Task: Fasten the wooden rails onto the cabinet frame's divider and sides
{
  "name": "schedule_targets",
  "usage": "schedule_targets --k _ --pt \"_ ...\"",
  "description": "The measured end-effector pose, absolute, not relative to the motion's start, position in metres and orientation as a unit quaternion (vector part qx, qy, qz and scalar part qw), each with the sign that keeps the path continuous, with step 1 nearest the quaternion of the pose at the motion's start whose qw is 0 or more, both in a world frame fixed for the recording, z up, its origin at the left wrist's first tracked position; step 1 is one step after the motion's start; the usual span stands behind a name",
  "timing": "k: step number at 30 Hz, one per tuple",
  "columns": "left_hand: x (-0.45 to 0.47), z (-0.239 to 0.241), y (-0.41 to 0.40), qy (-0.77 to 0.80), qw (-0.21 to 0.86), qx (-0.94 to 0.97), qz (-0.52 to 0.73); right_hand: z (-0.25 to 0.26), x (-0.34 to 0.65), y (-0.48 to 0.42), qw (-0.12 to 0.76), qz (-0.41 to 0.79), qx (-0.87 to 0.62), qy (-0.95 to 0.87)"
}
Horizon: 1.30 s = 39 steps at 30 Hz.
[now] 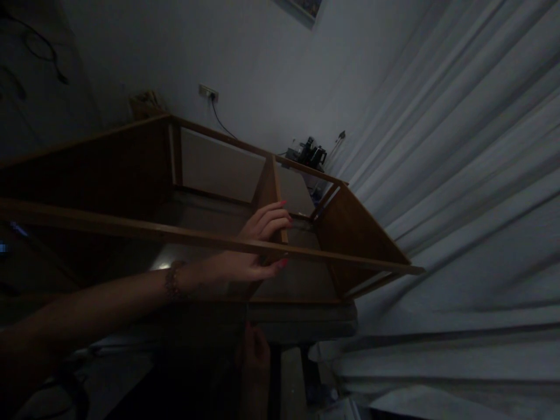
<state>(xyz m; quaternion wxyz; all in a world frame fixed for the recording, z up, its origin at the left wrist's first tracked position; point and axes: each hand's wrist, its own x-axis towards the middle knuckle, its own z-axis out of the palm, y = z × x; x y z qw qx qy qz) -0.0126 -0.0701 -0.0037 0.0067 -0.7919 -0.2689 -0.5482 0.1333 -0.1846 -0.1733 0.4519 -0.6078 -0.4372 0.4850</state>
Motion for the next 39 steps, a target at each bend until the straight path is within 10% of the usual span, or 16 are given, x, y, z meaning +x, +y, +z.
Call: schedule_targets --k 18,31,39 --pt "-0.013 -0.003 -0.071 -0.272 -0.007 -0.798 -0.538 -0.187 0.146 -0.189 0.358 -0.113 -0.576 -0.726" --pt "-0.013 -0.003 -0.071 -0.273 -0.004 -0.795 -0.542 -0.199 0.151 -0.182 0.376 -0.127 -0.470 -0.788" --pt "-0.014 -0.002 -0.072 -0.278 -0.012 -0.801 -0.530 -0.182 0.138 -0.187 0.437 0.157 -0.500 -0.731"
